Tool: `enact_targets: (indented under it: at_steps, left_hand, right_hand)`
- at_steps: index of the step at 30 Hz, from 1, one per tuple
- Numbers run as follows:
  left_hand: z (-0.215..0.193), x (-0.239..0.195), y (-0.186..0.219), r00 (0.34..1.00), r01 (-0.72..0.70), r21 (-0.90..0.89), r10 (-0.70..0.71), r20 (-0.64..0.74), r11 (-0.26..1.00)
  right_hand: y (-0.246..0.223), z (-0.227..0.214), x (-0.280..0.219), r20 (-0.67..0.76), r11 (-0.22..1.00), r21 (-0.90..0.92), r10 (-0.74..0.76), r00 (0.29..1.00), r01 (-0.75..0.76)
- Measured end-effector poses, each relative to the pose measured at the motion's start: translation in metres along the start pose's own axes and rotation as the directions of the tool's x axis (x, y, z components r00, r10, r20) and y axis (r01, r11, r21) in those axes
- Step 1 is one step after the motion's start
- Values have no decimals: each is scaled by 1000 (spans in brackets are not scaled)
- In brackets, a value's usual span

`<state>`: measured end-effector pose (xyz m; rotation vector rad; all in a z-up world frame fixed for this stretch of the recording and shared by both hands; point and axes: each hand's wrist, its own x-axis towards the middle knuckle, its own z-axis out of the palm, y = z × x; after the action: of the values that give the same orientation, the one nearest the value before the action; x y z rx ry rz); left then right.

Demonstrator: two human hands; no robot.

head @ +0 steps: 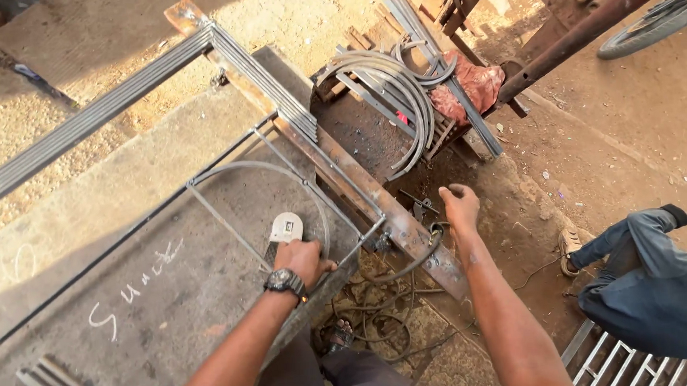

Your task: Measuring, cutting, aligning, and welding metal bars to fabricate a gate.

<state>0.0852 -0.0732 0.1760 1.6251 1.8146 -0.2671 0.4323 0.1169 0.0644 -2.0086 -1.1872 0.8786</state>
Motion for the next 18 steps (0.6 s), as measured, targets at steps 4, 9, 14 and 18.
enact_targets:
  at_steps: [4, 9, 14, 18]
  left_hand:
    - [1, 9, -3, 996, -16, -41, 20, 91, 999]
    - [4, 13, -13, 990, -139, -131, 135, -36, 982]
    - [43, 36, -23, 991, -132, -271, 132, -16, 953]
    - [90, 66, -35, 976, -134, -354, 184, 114, 926]
  right_hand:
    - [-72, 30, 61, 228, 941, -153, -262, 938, 300]
    - [-107, 86, 195, 300, 657, -401, -565, 769, 639]
    - [-133, 120, 254, 318, 540, -484, -624, 713, 689]
    - [-144, 143, 274, 425, 497, -591, -479, 768, 636]
